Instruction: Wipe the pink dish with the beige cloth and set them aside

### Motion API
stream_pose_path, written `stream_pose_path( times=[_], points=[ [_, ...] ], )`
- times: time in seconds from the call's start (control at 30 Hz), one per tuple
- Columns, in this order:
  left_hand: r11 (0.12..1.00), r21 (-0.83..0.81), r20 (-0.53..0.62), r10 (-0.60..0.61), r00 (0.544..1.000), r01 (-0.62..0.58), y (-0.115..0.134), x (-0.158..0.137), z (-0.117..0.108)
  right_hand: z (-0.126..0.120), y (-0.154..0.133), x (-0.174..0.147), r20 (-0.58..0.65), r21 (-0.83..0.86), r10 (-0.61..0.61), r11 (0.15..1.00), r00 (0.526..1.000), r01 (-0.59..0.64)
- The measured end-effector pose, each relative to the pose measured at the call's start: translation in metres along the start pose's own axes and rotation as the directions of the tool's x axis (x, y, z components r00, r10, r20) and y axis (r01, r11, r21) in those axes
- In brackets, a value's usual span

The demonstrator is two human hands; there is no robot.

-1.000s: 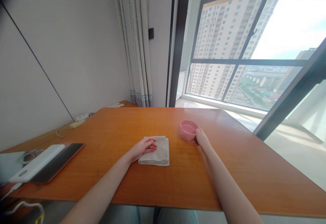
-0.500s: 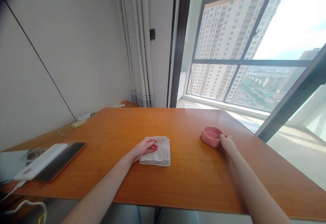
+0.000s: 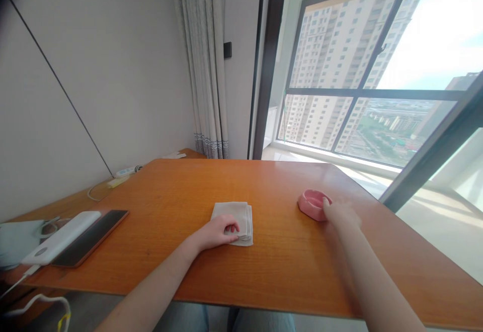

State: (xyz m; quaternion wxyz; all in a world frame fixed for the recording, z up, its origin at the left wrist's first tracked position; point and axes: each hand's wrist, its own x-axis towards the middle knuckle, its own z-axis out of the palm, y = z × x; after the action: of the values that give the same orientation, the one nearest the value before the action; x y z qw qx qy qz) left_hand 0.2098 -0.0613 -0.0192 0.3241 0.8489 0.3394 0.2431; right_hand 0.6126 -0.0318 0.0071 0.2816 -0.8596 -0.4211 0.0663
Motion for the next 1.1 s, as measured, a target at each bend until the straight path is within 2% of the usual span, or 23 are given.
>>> stream_pose_path(
  times=[0.07,0.13,0.17,0.23,0.27,0.3,0.37,0.43,0.5,0.57,0.6,0.67,0.83,0.93,1.0,1.03,1.07,1.1],
  points=[
    [0.999,-0.034,-0.001,-0.013,1.000,0.013,-0.002,0.000,0.000,-0.005,-0.026,-0.022,-0.072,-0.138,-0.191,0.974,0.979,0.180],
    [0.995,-0.092,0.000,-0.026,1.000,0.026,-0.004,0.001,0.001,0.000,-0.057,-0.047,-0.045,-0.076,-0.387,0.920,0.921,0.383],
    [0.990,-0.139,-0.004,-0.041,0.999,0.040,-0.004,0.002,0.000,0.006,-0.072,-0.059,0.034,-0.021,-0.446,0.894,0.894,0.447],
    [0.955,-0.286,-0.059,-0.098,0.993,0.077,-0.006,0.005,-0.001,0.025,-0.098,-0.080,0.271,0.085,-0.463,0.885,0.844,0.458],
    [0.921,-0.380,-0.117,-0.143,0.983,0.088,-0.007,0.007,-0.002,0.036,-0.109,-0.090,0.418,0.123,-0.438,0.895,0.796,0.428],
    [0.875,-0.476,-0.192,-0.196,0.962,0.083,-0.009,0.009,-0.004,0.048,-0.117,-0.098,0.526,0.127,-0.400,0.910,0.751,0.395],
    [0.764,-0.645,-0.359,-0.325,0.875,0.019,-0.015,0.013,-0.009,0.069,-0.130,-0.113,0.588,0.118,-0.389,0.909,0.709,0.401],
    [0.643,-0.763,-0.471,-0.475,0.743,-0.073,-0.022,0.016,-0.015,0.086,-0.137,-0.124,0.546,0.041,-0.403,0.888,0.734,0.457],
    [0.537,-0.828,-0.518,-0.623,0.587,-0.161,-0.030,0.017,-0.023,0.098,-0.142,-0.132,0.513,-0.051,-0.422,0.854,0.747,0.517],
    [0.483,-0.848,-0.526,-0.716,0.459,-0.219,-0.037,0.016,-0.030,0.105,-0.144,-0.135,0.520,-0.085,-0.442,0.825,0.731,0.559],
    [0.474,-0.849,-0.529,-0.739,0.417,-0.235,-0.040,0.015,-0.033,0.107,-0.144,-0.134,0.524,-0.079,-0.455,0.816,0.720,0.573],
    [0.468,-0.850,-0.527,-0.760,0.379,-0.242,-0.045,0.012,-0.038,0.109,-0.140,-0.127,0.487,-0.057,-0.475,0.820,0.733,0.569],
    [0.444,-0.876,-0.483,-0.808,0.338,-0.190,-0.052,0.007,-0.040,0.108,-0.122,-0.095,0.303,0.091,-0.435,0.899,0.848,0.429],
    [0.490,-0.855,-0.519,-0.817,0.253,-0.171,-0.052,0.006,-0.041,0.106,-0.114,-0.084,0.300,0.110,-0.390,0.921,0.871,0.374],
    [0.596,-0.788,-0.615,-0.766,0.187,-0.151,-0.050,0.005,-0.044,0.103,-0.112,-0.084,0.246,0.060,-0.383,0.923,0.890,0.380],
    [0.679,-0.726,-0.686,-0.703,0.189,-0.112,-0.049,0.004,-0.046,0.101,-0.112,-0.086,0.205,0.025,-0.391,0.919,0.897,0.395],
    [0.767,-0.639,-0.755,-0.613,0.234,-0.051,-0.048,0.003,-0.049,0.098,-0.112,-0.088,0.169,-0.007,-0.407,0.910,0.898,0.414],
    [0.848,-0.530,-0.801,-0.509,0.316,0.024,-0.048,0.002,-0.051,0.095,-0.113,-0.092,0.159,-0.023,-0.434,0.896,0.887,0.442]
  ],
)
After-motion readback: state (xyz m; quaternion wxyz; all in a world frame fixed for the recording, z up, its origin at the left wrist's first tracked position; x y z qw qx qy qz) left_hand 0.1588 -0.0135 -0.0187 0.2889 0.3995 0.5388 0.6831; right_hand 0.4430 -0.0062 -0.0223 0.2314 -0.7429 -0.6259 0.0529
